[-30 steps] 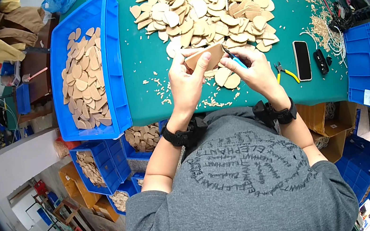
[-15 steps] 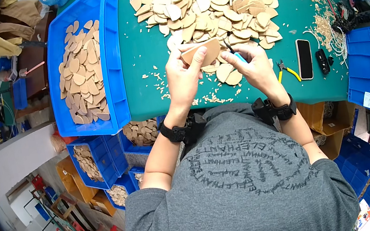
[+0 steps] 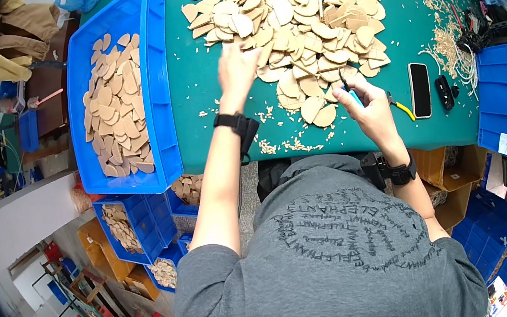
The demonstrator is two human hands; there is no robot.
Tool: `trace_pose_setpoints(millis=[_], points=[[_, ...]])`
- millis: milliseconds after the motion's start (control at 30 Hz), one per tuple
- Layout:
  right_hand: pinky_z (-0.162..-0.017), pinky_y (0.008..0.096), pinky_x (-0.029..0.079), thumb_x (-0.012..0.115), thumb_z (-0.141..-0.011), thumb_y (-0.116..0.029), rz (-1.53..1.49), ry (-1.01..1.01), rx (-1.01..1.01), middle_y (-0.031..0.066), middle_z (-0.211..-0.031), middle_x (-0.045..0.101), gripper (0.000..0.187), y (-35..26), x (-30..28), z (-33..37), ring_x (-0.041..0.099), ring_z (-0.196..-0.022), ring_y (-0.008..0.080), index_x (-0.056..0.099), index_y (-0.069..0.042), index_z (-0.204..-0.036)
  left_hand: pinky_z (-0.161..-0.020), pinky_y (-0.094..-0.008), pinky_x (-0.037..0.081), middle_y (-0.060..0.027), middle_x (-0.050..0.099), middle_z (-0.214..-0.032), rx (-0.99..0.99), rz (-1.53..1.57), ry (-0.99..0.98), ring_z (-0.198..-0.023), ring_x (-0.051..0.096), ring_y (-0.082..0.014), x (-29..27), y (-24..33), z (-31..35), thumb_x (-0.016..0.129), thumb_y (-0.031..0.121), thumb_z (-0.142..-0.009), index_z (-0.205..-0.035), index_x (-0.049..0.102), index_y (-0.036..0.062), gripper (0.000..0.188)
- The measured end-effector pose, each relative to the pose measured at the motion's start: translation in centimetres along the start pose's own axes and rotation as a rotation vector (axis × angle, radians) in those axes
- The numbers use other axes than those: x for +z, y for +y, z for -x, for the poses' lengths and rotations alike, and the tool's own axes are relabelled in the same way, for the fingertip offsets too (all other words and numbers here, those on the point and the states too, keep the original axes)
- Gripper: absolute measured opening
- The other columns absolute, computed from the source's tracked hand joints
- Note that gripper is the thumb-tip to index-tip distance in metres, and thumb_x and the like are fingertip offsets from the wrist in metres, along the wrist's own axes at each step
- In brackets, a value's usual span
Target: The person uses a handheld tool to smooth and shape the edges of small, light-colored wooden pieces. They pick up each piece from a pile on a green workbench, work on the edges, and place the finished pieces into a blue plastic bin.
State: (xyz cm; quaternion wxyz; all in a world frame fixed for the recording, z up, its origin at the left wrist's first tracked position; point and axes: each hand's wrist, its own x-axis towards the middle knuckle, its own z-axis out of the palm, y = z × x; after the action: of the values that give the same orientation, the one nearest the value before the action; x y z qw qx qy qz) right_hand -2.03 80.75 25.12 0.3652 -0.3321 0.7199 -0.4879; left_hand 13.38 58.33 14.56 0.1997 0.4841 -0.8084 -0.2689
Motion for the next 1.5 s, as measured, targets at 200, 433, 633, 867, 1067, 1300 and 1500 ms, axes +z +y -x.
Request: trace_pose_setpoints(millis=[200,433,633,867,1067,1300,1500], points=[[-0.051,0.0218,0.034,0.071,-0.084,-0.022,0.006,0.035,0.036,-0.0041,-0.063,0.053,0.025,0.5,-0.8,0.7,0.042,-0.058,0.004,0.067,0.002,-0.09,-0.088,-0.0366,0.047,-0.0173,0.059,-0.11,-0.117,0.097,-0.186,-0.1,0.059,-0.0256,5.5,-1.0,-1.2,0.082,0.036,-0.066,-0.121,0.043,-0.0025,0.078],[-0.056,0.0244,0.043,0.072,-0.081,-0.035,0.159,-0.036,0.038,0.0059,-0.072,0.063,0.036,0.6,-0.2,0.3,0.054,-0.061,0.0098,0.067,-0.002,-0.095,-0.054,-0.0184,0.048,-0.0032,0.064,-0.088,-0.415,0.849,-0.443,-0.063,0.06,-0.0068,0.4,1.8,2.0,0.072,0.023,-0.082,-0.11,0.054,0.0028,0.039],[-0.067,0.0271,0.049,0.07,-0.082,-0.035,0.15,-0.085,-0.04,0.0088,-0.082,0.068,0.036,0.1,0.9,0.5,0.064,-0.072,0.0158,0.066,-0.004,-0.1,-0.056,-0.0182,0.049,-0.0043,0.063,-0.095,-0.393,1.14,-0.365,-0.078,0.06,-0.0075,-4.5,8.1,6.7,0.072,0.022,-0.084,-0.109,0.057,0.0093,0.032],[-0.068,0.0284,0.051,0.071,-0.082,-0.032,0.15,-0.11,-0.123,0.0103,-0.087,0.069,0.035,-1.4,1.0,0.2,0.066,-0.075,0.0166,0.066,-0.004,-0.103,-0.055,-0.0198,0.049,-0.0078,0.065,-0.101,-0.283,1.14,-0.288,-0.081,0.062,-0.009,-6.3,11.2,9.0,0.071,0.016,-0.085,-0.108,0.062,0.0014,0.029],[-0.066,0.0277,0.051,0.071,-0.082,-0.03,0.203,-0.059,-0.164,0.01,-0.085,0.069,0.034,-2.1,1.0,0.5,0.066,-0.073,0.0158,0.066,-0.004,-0.103,-0.054,-0.0197,0.049,-0.0075,0.067,-0.096,-0.239,1.125,-0.225,-0.076,0.063,-0.0091,-6.2,11.6,9.7,0.071,0.015,-0.084,-0.106,0.063,0.0003,0.028],[-0.062,0.0261,0.049,0.072,-0.082,-0.03,0.182,-0.079,-0.113,0.008,-0.079,0.068,0.031,-2.2,1.0,0.6,0.063,-0.068,0.0133,0.067,-0.003,-0.097,-0.054,-0.0191,0.048,-0.0071,0.068,-0.093,-0.213,1.071,-0.192,-0.074,0.062,-0.0077,-6.3,12.1,10.1,0.072,0.016,-0.084,-0.106,0.063,0.0003,0.029],[-0.055,0.025,0.046,0.071,-0.083,-0.033,0.132,-0.091,-0.125,0.0058,-0.071,0.065,0.032,-1.3,1.4,0.3,0.058,-0.06,0.0104,0.067,-0.003,-0.093,-0.054,-0.0183,0.048,-0.0069,0.068,-0.091,-0.208,1.036,-0.152,-0.073,0.063,-0.0073,-6.5,12.2,10.3,0.072,0.017,-0.083,-0.106,0.063,0.0002,0.03]])
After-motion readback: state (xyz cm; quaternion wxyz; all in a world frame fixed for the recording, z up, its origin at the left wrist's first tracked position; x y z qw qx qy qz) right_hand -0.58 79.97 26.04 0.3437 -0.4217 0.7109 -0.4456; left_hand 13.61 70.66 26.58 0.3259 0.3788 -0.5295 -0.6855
